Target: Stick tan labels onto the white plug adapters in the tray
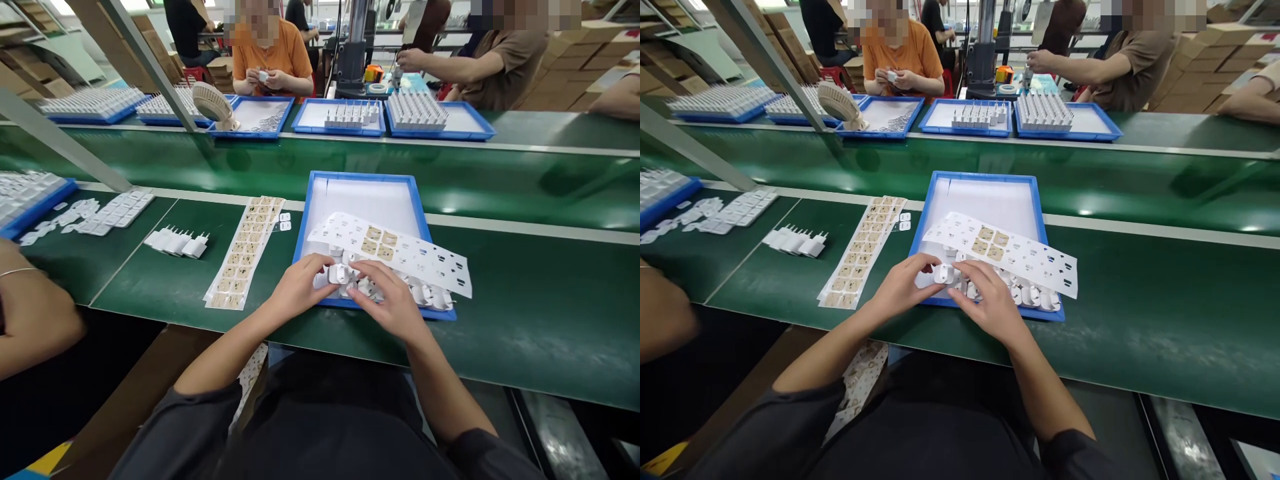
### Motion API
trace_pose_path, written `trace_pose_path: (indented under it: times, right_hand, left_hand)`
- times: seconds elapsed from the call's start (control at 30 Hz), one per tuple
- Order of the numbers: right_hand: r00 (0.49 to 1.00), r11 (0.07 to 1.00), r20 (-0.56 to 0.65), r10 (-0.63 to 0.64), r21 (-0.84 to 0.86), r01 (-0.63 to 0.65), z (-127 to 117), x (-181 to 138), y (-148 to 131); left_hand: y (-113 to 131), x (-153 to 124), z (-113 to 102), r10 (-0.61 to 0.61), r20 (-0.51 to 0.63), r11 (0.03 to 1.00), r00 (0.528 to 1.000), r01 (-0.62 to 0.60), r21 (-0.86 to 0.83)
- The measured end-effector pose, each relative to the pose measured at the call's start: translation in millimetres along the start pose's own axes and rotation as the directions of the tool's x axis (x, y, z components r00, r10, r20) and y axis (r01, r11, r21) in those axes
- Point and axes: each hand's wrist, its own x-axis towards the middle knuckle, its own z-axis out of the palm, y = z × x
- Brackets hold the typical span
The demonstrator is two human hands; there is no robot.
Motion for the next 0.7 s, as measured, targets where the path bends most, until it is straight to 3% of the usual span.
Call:
trace_pose_path:
  times: [0.13,0.2,0.27,0.37,0.47,0.7]
  right_hand:
    - [1.000,0.999,-0.008,-0.005,0.041,0.006,-9,3,-1]
    - [0.997,0.999,-0.066,0.026,-0.025,-0.027,-21,8,6]
    - [0.996,0.986,-0.084,0.020,-0.162,-0.033,-34,19,20]
    - [0.999,0.928,0.050,0.012,-0.373,0.007,-43,43,46]
    - [0.979,0.886,0.193,0.061,-0.463,0.035,-37,64,66]
    - [0.978,0.954,0.208,0.018,-0.297,0.045,-10,67,69]
  left_hand:
    - [15,3,0,0.010,0.007,0.995,1.000,-0.010,-0.096]
    - [11,11,3,-0.097,0.009,0.956,0.995,0.096,-0.276]
    - [3,19,6,-0.235,0.061,0.833,0.970,0.234,-0.501]
    - [-5,29,10,-0.330,0.176,0.635,0.927,0.356,-0.686]
    - [-6,39,15,-0.323,0.245,0.548,0.914,0.392,-0.739]
    - [-6,53,33,-0.363,0.222,0.431,0.905,0.374,-0.821]
